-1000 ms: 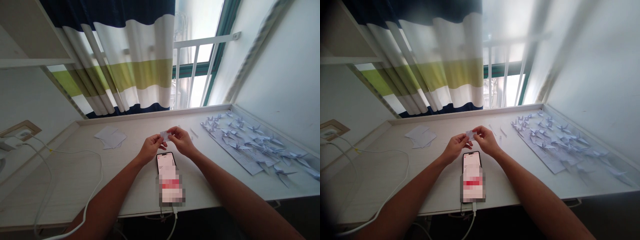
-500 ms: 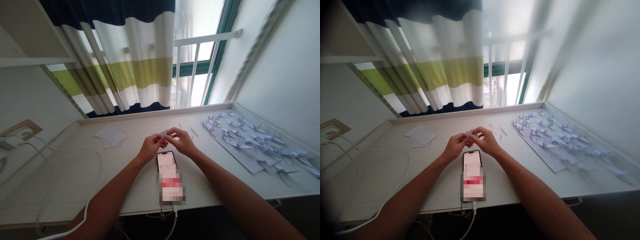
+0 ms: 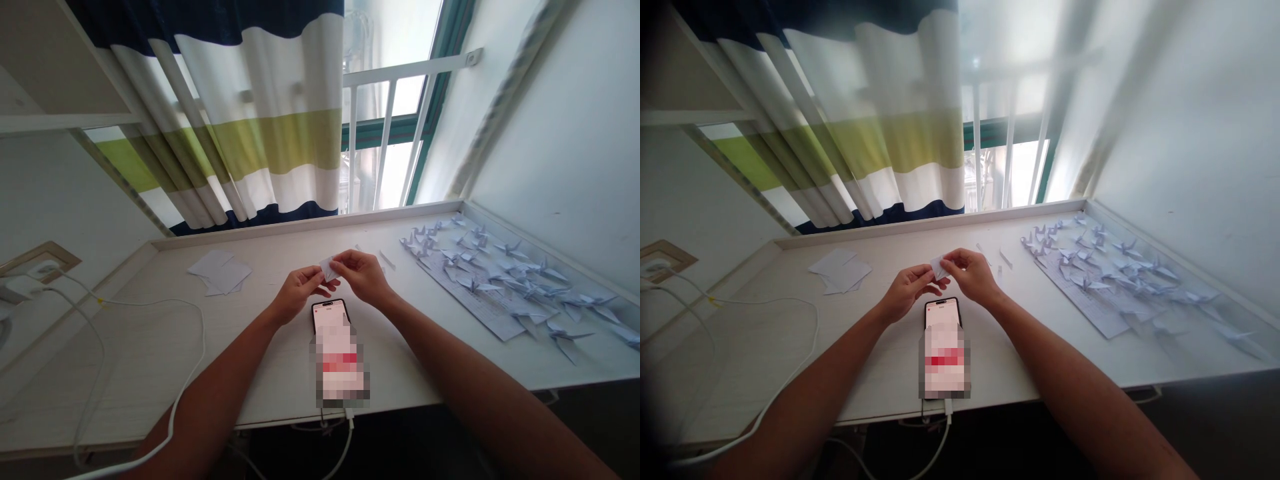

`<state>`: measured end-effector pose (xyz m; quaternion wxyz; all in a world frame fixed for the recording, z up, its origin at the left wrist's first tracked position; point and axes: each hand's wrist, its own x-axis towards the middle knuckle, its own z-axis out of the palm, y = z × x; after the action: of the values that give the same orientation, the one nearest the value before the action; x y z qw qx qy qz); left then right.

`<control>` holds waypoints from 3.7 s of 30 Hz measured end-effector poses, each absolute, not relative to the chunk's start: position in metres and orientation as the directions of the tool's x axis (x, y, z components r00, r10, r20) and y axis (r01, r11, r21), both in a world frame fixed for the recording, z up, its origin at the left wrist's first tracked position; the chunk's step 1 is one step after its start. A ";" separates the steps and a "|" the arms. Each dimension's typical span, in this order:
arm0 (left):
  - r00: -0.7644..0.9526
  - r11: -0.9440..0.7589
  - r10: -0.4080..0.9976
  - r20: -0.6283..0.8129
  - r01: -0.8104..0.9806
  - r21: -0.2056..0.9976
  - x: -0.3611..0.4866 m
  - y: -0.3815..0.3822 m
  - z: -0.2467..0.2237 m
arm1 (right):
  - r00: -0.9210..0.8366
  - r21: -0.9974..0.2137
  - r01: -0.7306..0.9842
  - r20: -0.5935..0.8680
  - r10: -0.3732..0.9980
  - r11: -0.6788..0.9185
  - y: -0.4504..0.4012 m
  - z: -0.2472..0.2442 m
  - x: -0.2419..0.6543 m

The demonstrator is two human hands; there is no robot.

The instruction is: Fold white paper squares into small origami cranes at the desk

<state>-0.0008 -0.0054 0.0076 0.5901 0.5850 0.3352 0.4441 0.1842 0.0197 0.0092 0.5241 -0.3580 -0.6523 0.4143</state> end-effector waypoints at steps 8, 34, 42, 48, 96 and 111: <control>0.382 -0.049 0.919 0.098 -0.135 0.990 -0.001 -0.004 0.004 | -0.192 -0.922 0.019 0.377 0.906 0.388 0.017 0.012 0.184; 0.322 -0.054 0.945 0.066 -0.047 0.997 -0.001 -0.006 0.010 | -0.248 -0.938 -0.003 0.337 0.908 0.347 0.019 0.010 0.184; 0.269 -0.067 0.960 0.075 -0.041 0.997 -0.001 -0.004 0.007 | -0.242 -0.949 -0.056 0.314 0.918 0.310 0.020 0.012 0.186; 0.208 -0.092 0.973 0.099 -0.040 0.995 0.000 -0.005 0.010 | -0.295 -0.957 -0.113 0.289 0.911 0.267 0.019 0.009 0.184; 0.312 -0.044 0.947 0.074 -0.103 0.994 0.006 -0.008 0.004 | -0.326 -0.948 -0.283 0.238 0.915 0.146 0.013 0.013 0.176; 0.291 -0.084 0.952 0.097 -0.060 0.995 0.012 -0.014 0.009 | -0.296 -0.948 -0.282 0.230 0.927 0.145 0.012 0.014 0.175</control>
<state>0.0116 -0.0143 0.0091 0.5568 0.5790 0.3850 0.4544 0.1746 0.0119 0.0144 0.5165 -0.2916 -0.5529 0.5851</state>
